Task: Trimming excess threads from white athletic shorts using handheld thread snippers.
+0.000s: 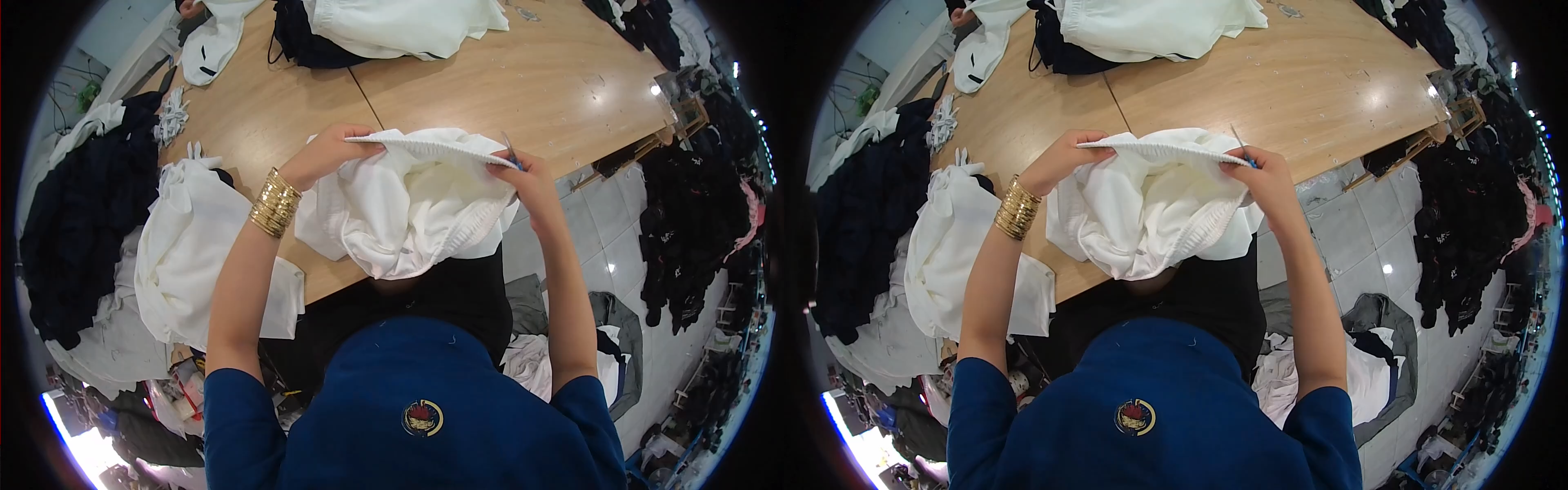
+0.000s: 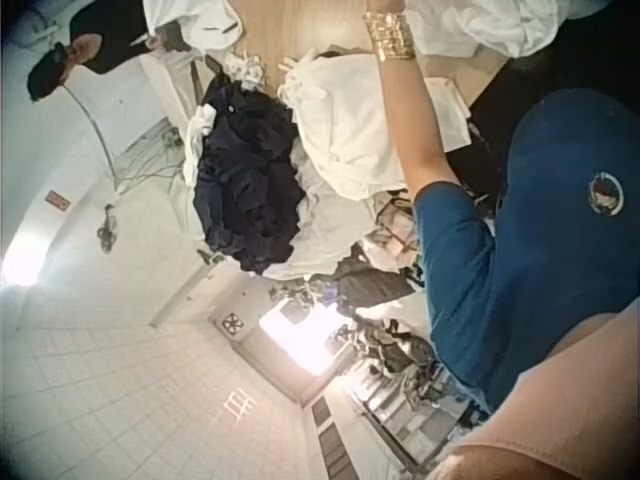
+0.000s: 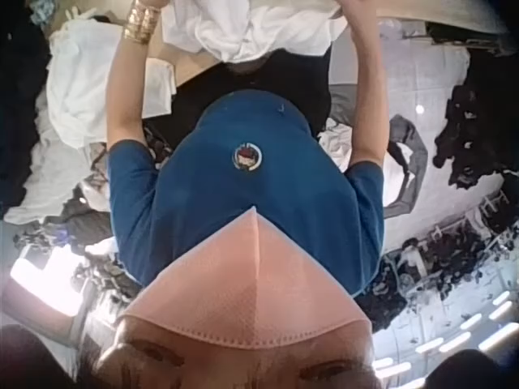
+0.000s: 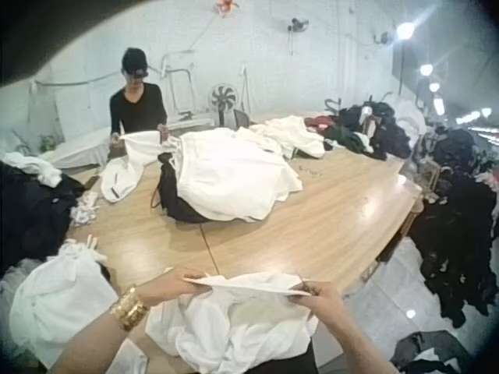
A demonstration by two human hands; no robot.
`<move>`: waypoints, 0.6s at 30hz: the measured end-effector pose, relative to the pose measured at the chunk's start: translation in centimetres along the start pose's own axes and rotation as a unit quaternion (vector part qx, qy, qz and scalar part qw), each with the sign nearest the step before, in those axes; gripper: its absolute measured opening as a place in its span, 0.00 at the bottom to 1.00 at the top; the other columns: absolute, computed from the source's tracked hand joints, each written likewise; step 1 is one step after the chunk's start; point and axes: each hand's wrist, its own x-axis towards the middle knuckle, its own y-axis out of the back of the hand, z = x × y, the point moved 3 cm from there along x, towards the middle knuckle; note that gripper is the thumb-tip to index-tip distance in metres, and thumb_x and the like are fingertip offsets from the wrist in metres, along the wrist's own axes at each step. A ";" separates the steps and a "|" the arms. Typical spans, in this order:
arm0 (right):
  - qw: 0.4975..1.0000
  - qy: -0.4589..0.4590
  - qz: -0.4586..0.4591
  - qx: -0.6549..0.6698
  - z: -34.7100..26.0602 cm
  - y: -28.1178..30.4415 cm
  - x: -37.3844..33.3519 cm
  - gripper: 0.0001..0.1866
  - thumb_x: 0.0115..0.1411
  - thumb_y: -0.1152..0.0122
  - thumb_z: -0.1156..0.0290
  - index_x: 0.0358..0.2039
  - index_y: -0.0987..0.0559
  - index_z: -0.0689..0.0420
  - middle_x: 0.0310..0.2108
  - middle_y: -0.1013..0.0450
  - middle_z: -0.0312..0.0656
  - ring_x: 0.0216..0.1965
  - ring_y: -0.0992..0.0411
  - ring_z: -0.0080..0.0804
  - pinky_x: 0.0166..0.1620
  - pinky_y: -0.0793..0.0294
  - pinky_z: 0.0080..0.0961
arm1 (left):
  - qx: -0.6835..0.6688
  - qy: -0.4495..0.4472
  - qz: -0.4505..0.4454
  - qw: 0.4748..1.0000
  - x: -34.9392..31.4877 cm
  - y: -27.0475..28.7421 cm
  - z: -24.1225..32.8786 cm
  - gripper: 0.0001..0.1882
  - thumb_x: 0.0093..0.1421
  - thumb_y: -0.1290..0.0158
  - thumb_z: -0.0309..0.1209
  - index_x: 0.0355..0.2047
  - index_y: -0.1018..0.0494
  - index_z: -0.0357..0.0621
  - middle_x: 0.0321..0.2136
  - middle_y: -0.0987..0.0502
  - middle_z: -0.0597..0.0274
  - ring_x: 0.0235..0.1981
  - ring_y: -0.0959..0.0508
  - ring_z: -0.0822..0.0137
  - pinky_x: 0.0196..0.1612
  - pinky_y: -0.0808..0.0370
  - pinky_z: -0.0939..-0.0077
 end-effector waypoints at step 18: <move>0.975 0.137 0.022 -0.176 -6.1 4.6 0.4 0.11 0.46 0.43 0.67 0.27 0.22 0.63 0.19 0.30 0.31 0.21 0.36 0.19 0.24 0.40 0.20 | -0.480 -0.142 0.043 0.865 -4.8 6.2 3.4 0.18 0.57 0.51 0.35 0.44 0.29 0.36 0.40 0.24 0.57 0.39 0.24 0.70 0.44 0.28 0.76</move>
